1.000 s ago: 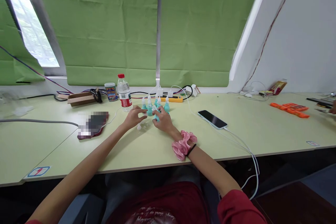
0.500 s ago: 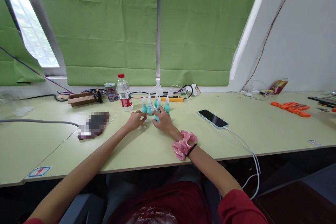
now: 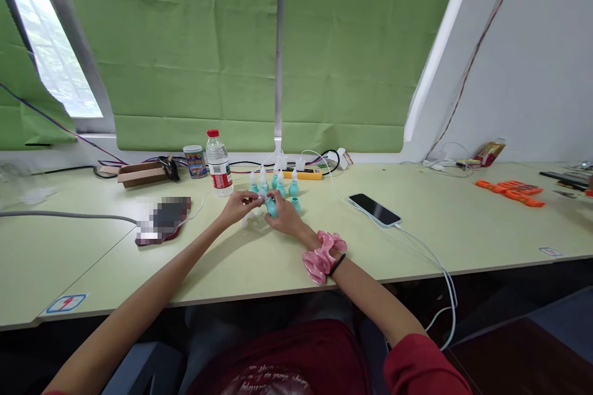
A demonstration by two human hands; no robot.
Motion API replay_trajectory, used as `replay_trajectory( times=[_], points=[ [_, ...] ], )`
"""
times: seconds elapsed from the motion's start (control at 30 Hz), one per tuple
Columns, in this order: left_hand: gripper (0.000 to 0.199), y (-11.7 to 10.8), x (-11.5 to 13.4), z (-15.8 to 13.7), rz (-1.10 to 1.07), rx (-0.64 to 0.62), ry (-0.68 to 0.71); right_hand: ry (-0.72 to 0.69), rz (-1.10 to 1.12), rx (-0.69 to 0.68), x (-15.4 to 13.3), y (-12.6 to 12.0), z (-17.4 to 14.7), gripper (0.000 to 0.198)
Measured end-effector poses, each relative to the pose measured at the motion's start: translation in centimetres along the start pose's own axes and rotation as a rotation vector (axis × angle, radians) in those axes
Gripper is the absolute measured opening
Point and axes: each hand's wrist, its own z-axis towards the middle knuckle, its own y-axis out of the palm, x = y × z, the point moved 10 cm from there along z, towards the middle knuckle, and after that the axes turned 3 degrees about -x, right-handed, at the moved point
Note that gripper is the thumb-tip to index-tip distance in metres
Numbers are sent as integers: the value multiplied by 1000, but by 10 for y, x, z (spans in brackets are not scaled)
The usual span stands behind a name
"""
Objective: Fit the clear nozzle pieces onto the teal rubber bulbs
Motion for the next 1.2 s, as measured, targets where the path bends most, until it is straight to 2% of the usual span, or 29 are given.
replay_trajectory(
  times=[0.2, 0.47, 0.73, 0.87, 1.0, 1.2],
  points=[
    [38, 10, 3, -1, -149, -119, 17, 113, 205, -21, 13, 4, 1, 40],
    [36, 9, 7, -2, -221, -123, -10, 230, 407, -6, 19, 8, -1, 25],
    [31, 21, 5, -4, -286, -168, -21, 296, 436, 46, 28, 8, -2, 23],
    [29, 20, 1, -4, -275, -131, -29, 303, 430, 76, 27, 5, -3, 23],
    [32, 15, 1, -4, -255, -78, -36, 292, 450, 39, 24, 8, -3, 24],
    [32, 18, 6, -4, -261, -130, -6, 290, 482, -19, 25, 14, -4, 24]
  ],
)
